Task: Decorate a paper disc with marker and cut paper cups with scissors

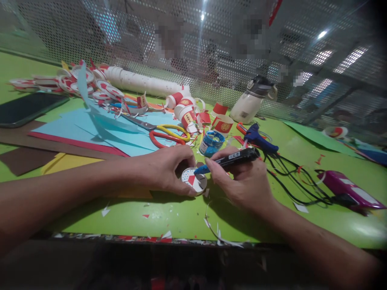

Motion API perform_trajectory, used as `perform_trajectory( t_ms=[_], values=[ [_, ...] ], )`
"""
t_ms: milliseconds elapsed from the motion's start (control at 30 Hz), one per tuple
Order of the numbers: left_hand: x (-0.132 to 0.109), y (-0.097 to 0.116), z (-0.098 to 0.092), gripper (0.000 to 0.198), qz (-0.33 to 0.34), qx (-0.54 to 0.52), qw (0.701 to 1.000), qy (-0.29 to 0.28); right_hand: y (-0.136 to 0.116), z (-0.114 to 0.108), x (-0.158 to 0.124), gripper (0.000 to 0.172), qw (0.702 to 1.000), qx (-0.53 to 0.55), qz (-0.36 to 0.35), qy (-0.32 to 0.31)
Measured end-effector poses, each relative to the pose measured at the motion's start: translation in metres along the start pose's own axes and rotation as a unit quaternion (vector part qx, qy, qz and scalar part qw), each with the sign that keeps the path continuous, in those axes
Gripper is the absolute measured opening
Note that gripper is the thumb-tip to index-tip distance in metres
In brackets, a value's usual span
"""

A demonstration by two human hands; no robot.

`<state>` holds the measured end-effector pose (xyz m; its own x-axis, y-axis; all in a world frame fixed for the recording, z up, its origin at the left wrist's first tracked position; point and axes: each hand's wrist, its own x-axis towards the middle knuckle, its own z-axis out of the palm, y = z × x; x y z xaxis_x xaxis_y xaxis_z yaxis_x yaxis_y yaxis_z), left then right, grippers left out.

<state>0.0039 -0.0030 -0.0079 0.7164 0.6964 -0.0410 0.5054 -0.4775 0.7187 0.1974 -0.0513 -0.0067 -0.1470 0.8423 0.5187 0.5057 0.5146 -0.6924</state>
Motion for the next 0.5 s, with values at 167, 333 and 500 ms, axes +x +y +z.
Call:
perform_trajectory(
  t_ms=[167,333,500],
  values=[
    [-0.0004,0.0054,-0.0013,0.044,-0.017,-0.005,1.000,-0.003,0.0033,0.0011,0.0017,0.015,0.995,0.011,0.009,0.103],
    [0.0005,0.0084,-0.0019,0.043,-0.018,0.015,1.000,0.005,0.0012,0.0006,0.0019,0.013,0.997,-0.010,0.006,0.077],
    [0.0000,0.0065,-0.0015,0.042,-0.017,0.008,1.000,0.003,-0.0014,0.0013,0.0009,0.010,0.998,0.035,0.019,0.040]
  ],
)
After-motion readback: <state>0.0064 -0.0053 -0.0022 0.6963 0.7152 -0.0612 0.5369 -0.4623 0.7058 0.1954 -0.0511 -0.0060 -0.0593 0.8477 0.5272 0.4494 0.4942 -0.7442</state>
